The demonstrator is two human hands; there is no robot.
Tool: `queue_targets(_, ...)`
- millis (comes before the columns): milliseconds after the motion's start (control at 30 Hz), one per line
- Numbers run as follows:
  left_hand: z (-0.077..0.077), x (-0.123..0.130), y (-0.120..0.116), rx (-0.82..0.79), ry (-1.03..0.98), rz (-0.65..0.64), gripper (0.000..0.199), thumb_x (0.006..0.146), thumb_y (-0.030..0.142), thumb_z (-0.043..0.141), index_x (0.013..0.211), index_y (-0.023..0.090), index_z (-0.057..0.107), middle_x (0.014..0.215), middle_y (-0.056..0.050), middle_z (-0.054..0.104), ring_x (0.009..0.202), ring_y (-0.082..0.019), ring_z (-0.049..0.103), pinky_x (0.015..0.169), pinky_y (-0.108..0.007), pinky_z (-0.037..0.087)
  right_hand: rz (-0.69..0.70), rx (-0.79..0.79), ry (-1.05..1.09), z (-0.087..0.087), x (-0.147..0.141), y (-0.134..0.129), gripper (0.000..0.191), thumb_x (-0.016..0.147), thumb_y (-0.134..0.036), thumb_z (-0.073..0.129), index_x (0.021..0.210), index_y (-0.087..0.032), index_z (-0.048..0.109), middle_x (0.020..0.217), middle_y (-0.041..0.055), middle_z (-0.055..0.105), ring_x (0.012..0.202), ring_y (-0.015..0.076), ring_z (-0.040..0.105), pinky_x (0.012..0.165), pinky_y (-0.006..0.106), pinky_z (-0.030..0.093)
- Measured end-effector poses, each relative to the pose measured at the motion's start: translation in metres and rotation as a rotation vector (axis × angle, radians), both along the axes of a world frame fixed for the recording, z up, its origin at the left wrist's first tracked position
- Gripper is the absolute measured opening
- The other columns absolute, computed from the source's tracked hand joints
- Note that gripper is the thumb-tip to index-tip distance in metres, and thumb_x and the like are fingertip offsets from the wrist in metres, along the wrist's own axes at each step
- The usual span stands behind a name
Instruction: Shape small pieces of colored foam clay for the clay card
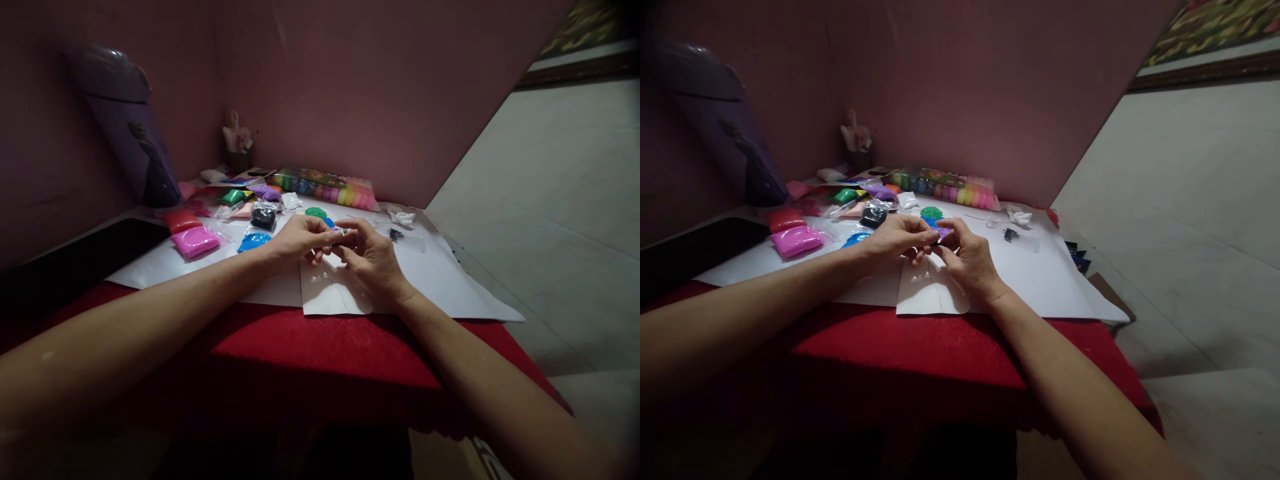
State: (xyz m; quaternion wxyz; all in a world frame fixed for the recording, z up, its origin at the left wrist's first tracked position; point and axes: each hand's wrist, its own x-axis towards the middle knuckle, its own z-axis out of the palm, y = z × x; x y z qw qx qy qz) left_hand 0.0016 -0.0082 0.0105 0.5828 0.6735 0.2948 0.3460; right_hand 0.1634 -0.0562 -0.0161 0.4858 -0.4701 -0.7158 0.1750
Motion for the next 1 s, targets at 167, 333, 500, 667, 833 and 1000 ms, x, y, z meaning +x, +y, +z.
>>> queue_targets(167, 0.0001, 0.0005, 0.0001, -0.001, 0.038, 0.014, 0.019, 0.084, 0.021, 0.065, 0.069, 0.011, 0.058, 0.055, 0.001, 0.059, 0.040, -0.006, 0.052, 0.042, -0.019, 0.042, 0.025, -0.005, -0.032, -0.0005, 0.0006, 0.0001, 0.027, 0.083, -0.023, 0.064, 0.109, -0.020, 0.059, 0.080, 0.0025, 0.070, 0.071, 0.0166, 0.065, 0.061, 0.030, 0.051)
queue_targets(333, -0.0037, 0.0015, 0.0013, 0.110, 0.117, 0.024, 0.023, 0.084, 0.020, 0.065, 0.064, 0.012, 0.057, 0.047, 0.002, 0.055, 0.038, -0.006, 0.051, 0.040, -0.017, 0.038, 0.082, 0.006, -0.059, -0.0014, 0.0012, 0.0000, 0.022, 0.084, -0.018, 0.062, 0.105, -0.019, 0.061, 0.085, 0.0041, 0.071, 0.075, 0.0172, 0.066, 0.071, 0.033, 0.052)
queue_targets(500, -0.0052, 0.0024, 0.0013, 0.138, 0.170, 0.026, 0.024, 0.086, 0.021, 0.063, 0.064, 0.013, 0.055, 0.042, 0.003, 0.053, 0.035, -0.006, 0.049, 0.037, -0.016, 0.035, 0.088, 0.020, -0.098, -0.0017, 0.0021, 0.0000, 0.020, 0.084, -0.015, 0.061, 0.104, -0.019, 0.062, 0.085, 0.0034, 0.072, 0.076, 0.0170, 0.067, 0.073, 0.033, 0.051)
queue_targets(667, -0.0043, 0.0032, 0.0012, 0.118, 0.197, 0.026, 0.026, 0.085, 0.021, 0.065, 0.062, 0.014, 0.053, 0.042, 0.002, 0.053, 0.034, -0.006, 0.050, 0.036, -0.016, 0.036, 0.077, 0.033, -0.135, -0.0020, 0.0031, 0.0003, 0.019, 0.083, -0.014, 0.061, 0.102, -0.019, 0.062, 0.085, 0.0031, 0.072, 0.075, 0.0167, 0.066, 0.071, 0.032, 0.051)
queue_targets(833, -0.0049, 0.0036, 0.0022, 0.111, 0.183, 0.018, 0.028, 0.085, 0.023, 0.065, 0.061, 0.014, 0.053, 0.043, 0.001, 0.054, 0.035, -0.007, 0.051, 0.037, -0.017, 0.037, 0.074, 0.051, -0.133, -0.0017, 0.0030, 0.0004, 0.020, 0.083, -0.014, 0.061, 0.102, -0.019, 0.062, 0.084, 0.0029, 0.072, 0.075, 0.0164, 0.067, 0.072, 0.032, 0.051)
queue_targets(1000, -0.0081, 0.0028, 0.0053, 0.085, 0.117, 0.005, 0.024, 0.083, 0.021, 0.067, 0.064, 0.013, 0.056, 0.047, 0.001, 0.057, 0.036, -0.006, 0.052, 0.038, -0.017, 0.038, 0.089, 0.021, -0.089, -0.0015, 0.0024, 0.0002, 0.019, 0.084, -0.017, 0.061, 0.103, -0.019, 0.063, 0.086, 0.0041, 0.072, 0.078, 0.0176, 0.067, 0.074, 0.033, 0.052)
